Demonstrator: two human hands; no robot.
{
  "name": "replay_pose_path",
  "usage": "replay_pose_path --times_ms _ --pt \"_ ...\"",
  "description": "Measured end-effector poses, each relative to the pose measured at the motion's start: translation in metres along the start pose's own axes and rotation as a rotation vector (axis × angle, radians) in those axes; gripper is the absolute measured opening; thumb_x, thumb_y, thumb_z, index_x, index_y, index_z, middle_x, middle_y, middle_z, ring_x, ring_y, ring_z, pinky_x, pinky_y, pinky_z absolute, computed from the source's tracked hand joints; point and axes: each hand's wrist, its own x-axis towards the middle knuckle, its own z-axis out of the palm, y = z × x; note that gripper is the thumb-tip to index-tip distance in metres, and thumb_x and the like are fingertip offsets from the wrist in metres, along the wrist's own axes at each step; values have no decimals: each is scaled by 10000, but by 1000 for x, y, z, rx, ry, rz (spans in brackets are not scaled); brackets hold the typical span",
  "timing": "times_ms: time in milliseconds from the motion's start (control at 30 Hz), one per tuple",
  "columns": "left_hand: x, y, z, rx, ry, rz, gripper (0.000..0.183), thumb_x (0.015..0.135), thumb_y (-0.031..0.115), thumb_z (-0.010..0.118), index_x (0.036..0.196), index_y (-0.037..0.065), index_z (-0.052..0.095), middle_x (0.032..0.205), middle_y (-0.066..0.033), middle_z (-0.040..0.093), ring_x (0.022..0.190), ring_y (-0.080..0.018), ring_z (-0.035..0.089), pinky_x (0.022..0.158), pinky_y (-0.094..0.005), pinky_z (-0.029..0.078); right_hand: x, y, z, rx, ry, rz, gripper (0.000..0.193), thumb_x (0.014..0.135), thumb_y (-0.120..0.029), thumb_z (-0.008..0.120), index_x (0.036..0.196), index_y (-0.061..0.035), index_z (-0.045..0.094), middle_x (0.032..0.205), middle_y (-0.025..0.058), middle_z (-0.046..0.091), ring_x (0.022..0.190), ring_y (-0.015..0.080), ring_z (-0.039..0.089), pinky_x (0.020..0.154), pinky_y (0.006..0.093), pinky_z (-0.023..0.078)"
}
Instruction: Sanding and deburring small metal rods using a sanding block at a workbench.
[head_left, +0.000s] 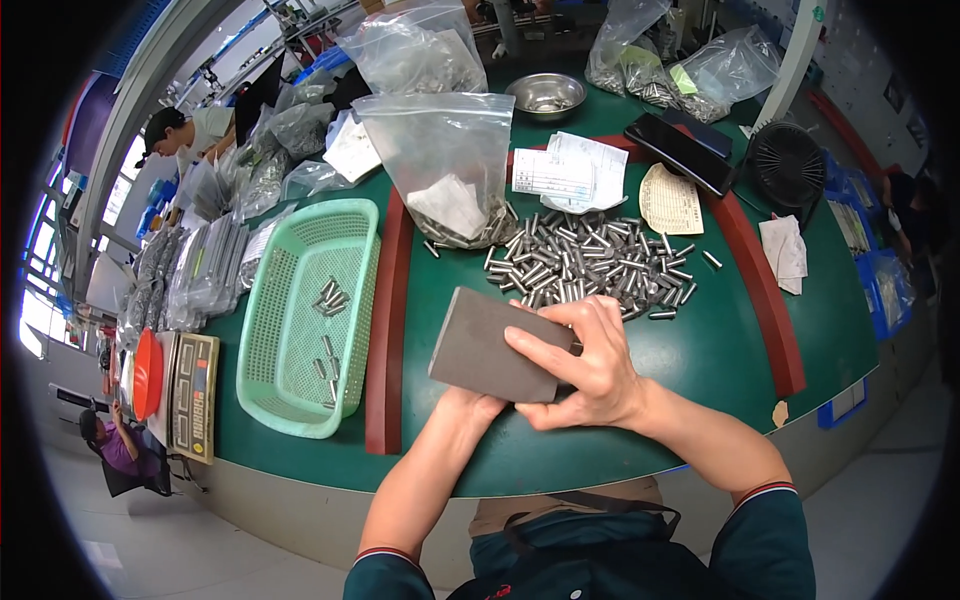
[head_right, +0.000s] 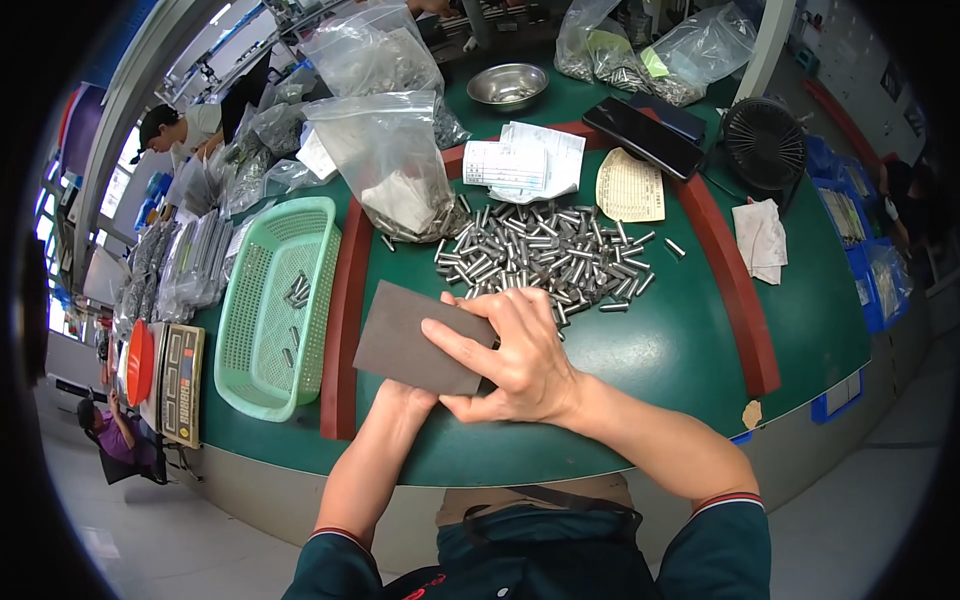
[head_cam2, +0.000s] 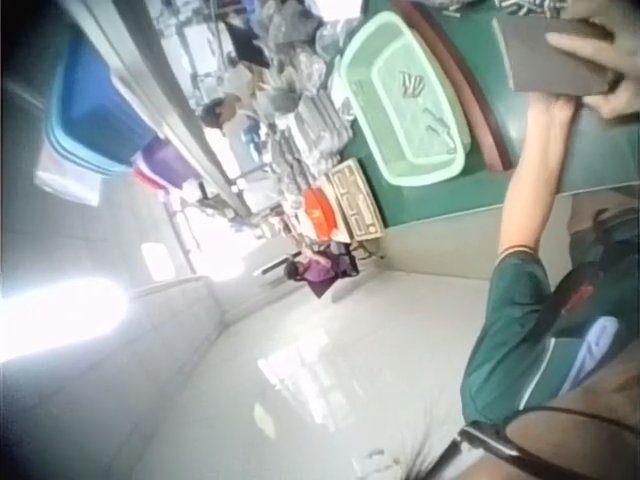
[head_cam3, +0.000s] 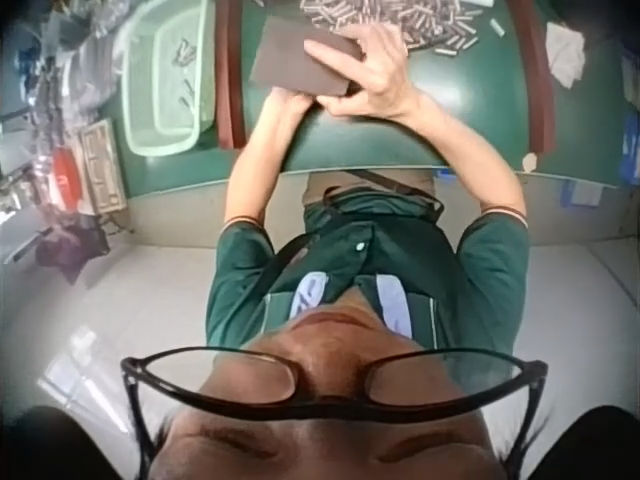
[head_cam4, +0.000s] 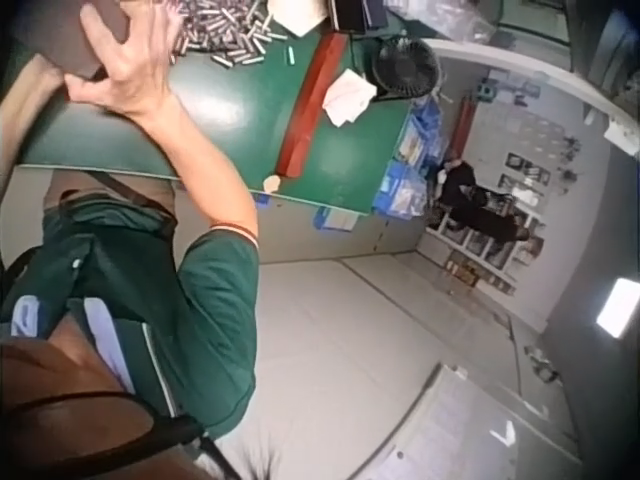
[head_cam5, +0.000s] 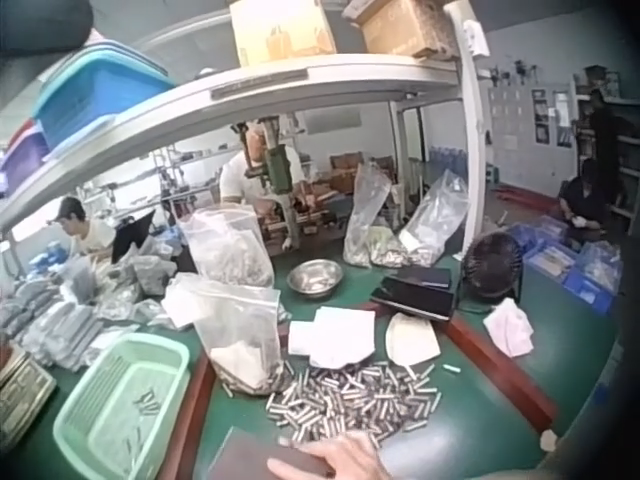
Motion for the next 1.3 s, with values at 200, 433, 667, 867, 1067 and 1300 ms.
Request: replay_pose_path --times_ms 200,433,667,867,1067,1300 --pt "11 8 13 269 59 4 211 948 296 597 917 100 526 663 27 437 592 -91 431 555 -227 366 6 37 -4 -213 170 99 710 513 -239 758 1186 -50 637 1000 139 546 855 268 534 759 375 423" --pt "12 8 17 278 11 -16 249 997 307 518 890 83 512 638 41 383 564 -72 323 539 -223 298 8 40 3 -183 148 230 681 540 -278 780 1183 -99 645 946 106 529 872 256 530 771 396 372" --pt "11 11 28 170 -16 -71 313 1027 329 432 836 86 486 639 40 349 569 -75 300 541 -224 298 3 48 -7 -178 147 275 692 547 -260 786 1200 -88 634 955 94 517 873 247 514 781 380 372" --pt "11 13 15 119 -35 -66 311 1015 346 457 849 87 497 634 41 343 572 -79 303 539 -230 295 3 41 -7 -175 110 272 696 545 -199 754 1210 -44 619 986 112 544 883 251 531 787 364 403" --pt "-2 -7 43 338 414 183 298 950 260 580 1182 75 549 1114 -57 612 1008 -206 613 886 -349 542 4 12 -4 -124 -5 -61 706 488 -302 753 1158 -96 664 955 124 577 813 255 538 747 386 388" --pt "8 -9 46 391 386 221 276 932 237 620 1154 86 555 1024 -50 614 905 -161 615 810 -305 525 1 19 -8 8 75 87 679 514 -304 774 1154 -99 675 942 99 556 816 249 546 759 377 399"
